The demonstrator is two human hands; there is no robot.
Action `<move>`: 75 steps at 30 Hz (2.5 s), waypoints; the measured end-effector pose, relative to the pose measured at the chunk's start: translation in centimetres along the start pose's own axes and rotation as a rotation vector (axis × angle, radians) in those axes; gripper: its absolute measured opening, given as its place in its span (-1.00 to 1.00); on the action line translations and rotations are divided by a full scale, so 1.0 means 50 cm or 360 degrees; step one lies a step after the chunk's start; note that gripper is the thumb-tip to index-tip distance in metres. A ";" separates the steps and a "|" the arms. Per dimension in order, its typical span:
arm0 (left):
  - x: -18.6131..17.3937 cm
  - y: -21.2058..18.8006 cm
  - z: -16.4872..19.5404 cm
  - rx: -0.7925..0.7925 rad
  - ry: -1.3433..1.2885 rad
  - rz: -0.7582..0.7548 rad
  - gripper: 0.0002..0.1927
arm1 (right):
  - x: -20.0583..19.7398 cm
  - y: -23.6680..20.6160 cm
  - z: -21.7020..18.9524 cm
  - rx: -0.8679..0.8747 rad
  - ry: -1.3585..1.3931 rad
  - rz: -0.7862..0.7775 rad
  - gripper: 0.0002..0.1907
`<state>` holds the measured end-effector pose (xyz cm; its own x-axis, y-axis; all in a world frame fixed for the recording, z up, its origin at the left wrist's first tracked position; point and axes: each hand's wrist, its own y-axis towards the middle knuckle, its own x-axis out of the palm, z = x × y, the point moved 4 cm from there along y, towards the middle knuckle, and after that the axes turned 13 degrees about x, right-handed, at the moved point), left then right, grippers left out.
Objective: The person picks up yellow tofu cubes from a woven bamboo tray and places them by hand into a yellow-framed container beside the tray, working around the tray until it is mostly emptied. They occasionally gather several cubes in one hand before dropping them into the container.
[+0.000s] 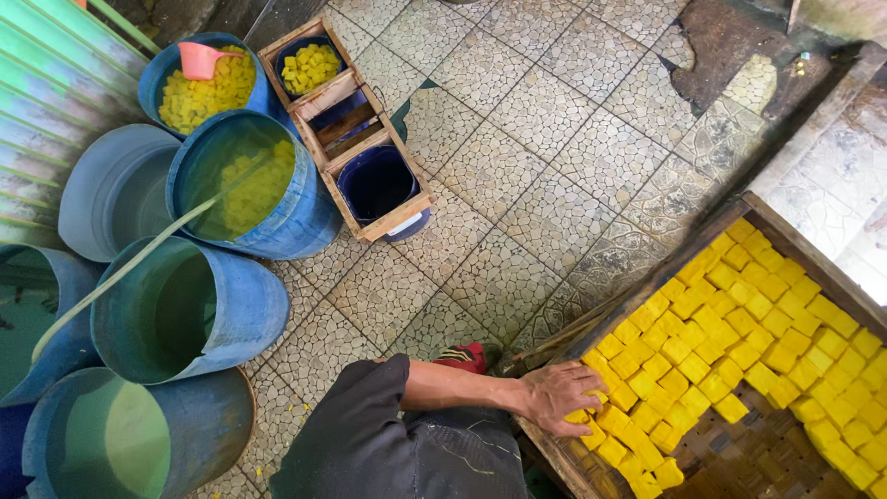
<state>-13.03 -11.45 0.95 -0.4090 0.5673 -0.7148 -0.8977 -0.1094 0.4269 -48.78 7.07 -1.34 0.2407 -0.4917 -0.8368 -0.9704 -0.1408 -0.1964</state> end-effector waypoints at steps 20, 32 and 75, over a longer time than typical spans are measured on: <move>0.007 0.004 0.041 -0.0063 -0.0114 0.0072 -0.57 | -0.070 -0.106 0.124 -0.0324 0.0411 0.0484 -0.71; -0.013 0.009 0.186 -0.0013 -0.0096 -0.0200 -0.63 | -0.182 -0.035 0.132 0.0363 0.0308 0.0786 -0.56; 0.117 0.092 0.020 -0.1919 -0.2958 0.0721 -0.52 | -0.087 -0.038 -0.067 0.0074 0.0026 0.0899 -0.66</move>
<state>-19.37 -7.81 -0.70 -0.6373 0.1818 0.7488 -0.7627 -0.2872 -0.5794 -47.91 6.61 4.36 -0.3165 -0.4929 -0.8105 -0.9483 0.1858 0.2573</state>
